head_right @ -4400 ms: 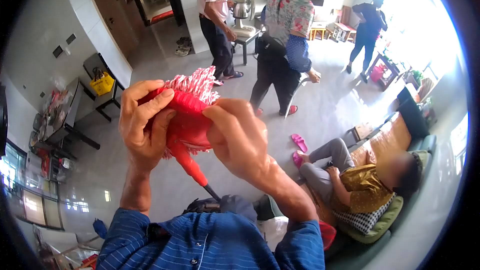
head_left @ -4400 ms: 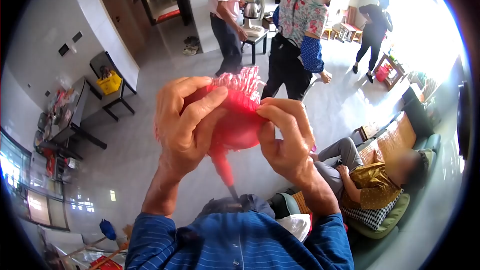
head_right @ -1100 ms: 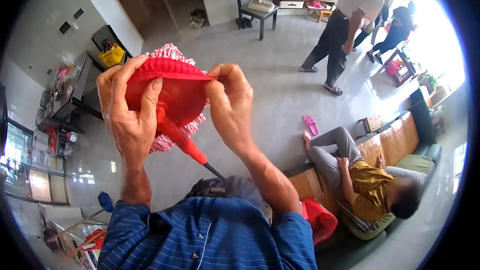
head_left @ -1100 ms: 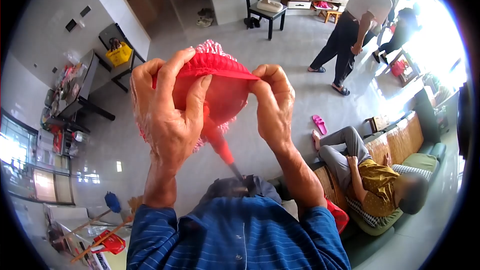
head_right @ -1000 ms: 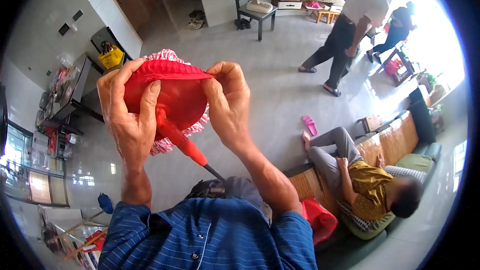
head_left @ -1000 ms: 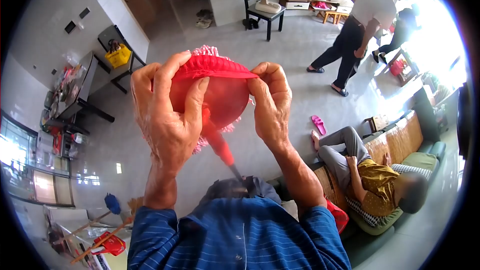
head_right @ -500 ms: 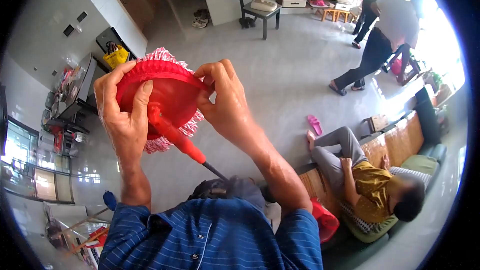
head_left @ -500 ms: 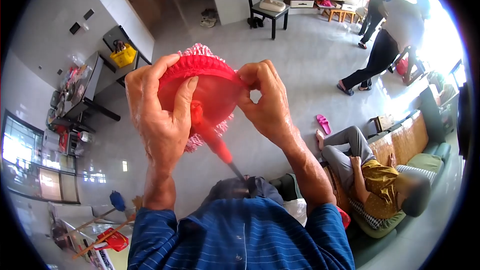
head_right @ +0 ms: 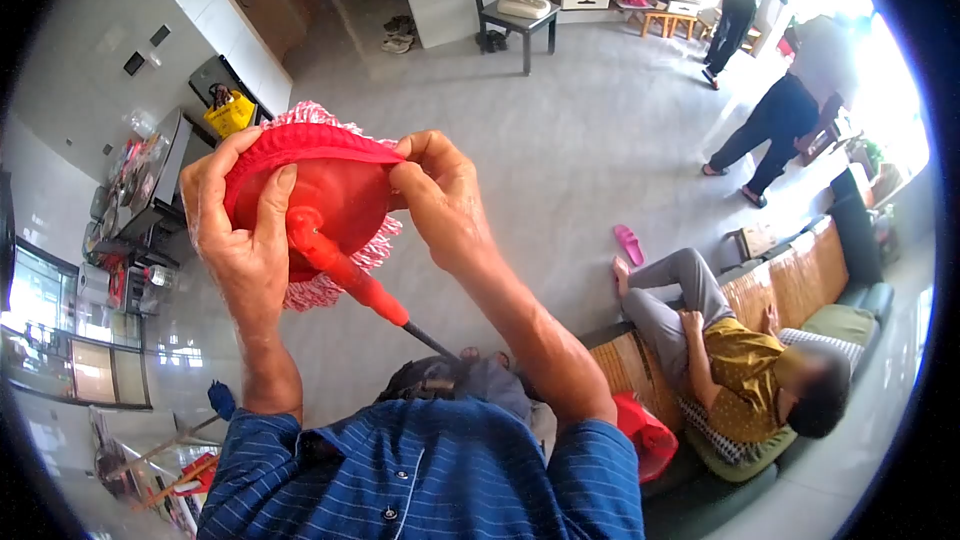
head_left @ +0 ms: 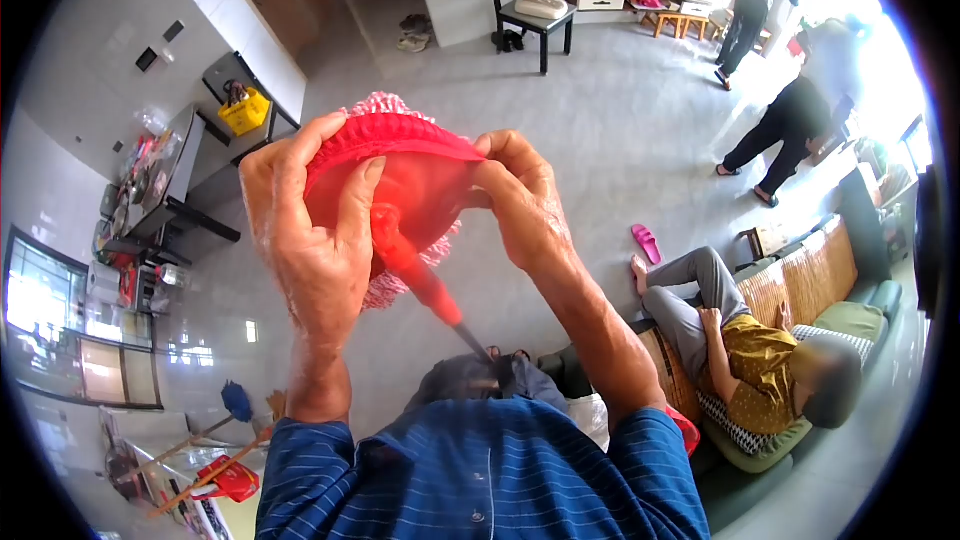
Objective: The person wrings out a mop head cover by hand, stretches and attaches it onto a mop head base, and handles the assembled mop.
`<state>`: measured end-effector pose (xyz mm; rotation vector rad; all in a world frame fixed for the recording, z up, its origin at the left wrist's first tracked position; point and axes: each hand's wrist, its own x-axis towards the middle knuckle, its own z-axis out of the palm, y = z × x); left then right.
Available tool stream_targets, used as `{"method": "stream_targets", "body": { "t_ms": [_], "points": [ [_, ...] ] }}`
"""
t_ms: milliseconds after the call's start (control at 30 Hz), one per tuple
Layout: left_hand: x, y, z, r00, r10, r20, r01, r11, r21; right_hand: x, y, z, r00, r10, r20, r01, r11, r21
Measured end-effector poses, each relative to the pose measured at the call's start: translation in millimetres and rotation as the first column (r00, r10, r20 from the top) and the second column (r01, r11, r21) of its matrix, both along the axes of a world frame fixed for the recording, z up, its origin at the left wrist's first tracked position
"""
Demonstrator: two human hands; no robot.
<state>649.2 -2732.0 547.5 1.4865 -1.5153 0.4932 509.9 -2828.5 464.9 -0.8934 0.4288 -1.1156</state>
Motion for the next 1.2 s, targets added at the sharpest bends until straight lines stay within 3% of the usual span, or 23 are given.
{"method": "stream_targets", "body": {
  "t_ms": [133,233,333,433,533,633,733,867,967,1167,1200],
  "points": [
    [7,-3,-4,1.0,0.009,-0.011,-0.009,1.0,0.007,9,3,-5,0.999,-0.036,0.008,0.036,0.999,-0.008],
    [12,-3,-7,0.998,0.064,0.0,-0.064,0.998,-0.001,14,-3,-21,0.988,-0.117,-0.102,0.082,0.951,-0.298],
    [20,-3,-9,0.999,0.041,-0.006,-0.041,0.999,0.005,18,-2,-23,0.899,-0.349,-0.267,0.133,0.795,-0.592],
    [26,-3,-7,0.996,0.088,0.001,-0.088,0.996,0.024,28,2,-22,0.863,-0.424,-0.274,0.146,0.73,-0.668],
    [28,-3,-10,0.994,0.099,0.042,-0.099,0.995,0.015,29,9,-20,0.804,-0.486,-0.344,0.152,0.727,-0.67],
    [30,-3,-10,0.997,0.07,0.014,-0.07,0.997,0.012,41,8,-33,0.915,-0.305,-0.265,0.182,0.897,-0.404],
    [38,-8,-13,0.998,0.057,-0.028,-0.057,0.998,0.013,42,1,-23,0.963,-0.096,-0.252,0.073,0.993,-0.098],
    [38,-12,-19,0.996,0.068,-0.061,-0.071,0.996,-0.054,61,9,-29,0.995,-0.098,-0.002,0.098,0.994,0.042],
    [48,-16,-19,0.995,0.055,-0.088,-0.063,0.994,-0.091,72,6,-35,0.995,-0.09,0.047,0.088,0.995,0.041],
    [62,-17,-21,0.992,0.111,-0.063,-0.113,0.993,-0.032,79,8,-47,0.931,-0.29,-0.22,0.18,0.893,-0.414],
    [60,-18,-22,0.992,0.111,-0.064,-0.113,0.993,-0.031,77,9,-48,0.928,-0.297,-0.225,0.188,0.894,-0.407]
  ]
}}
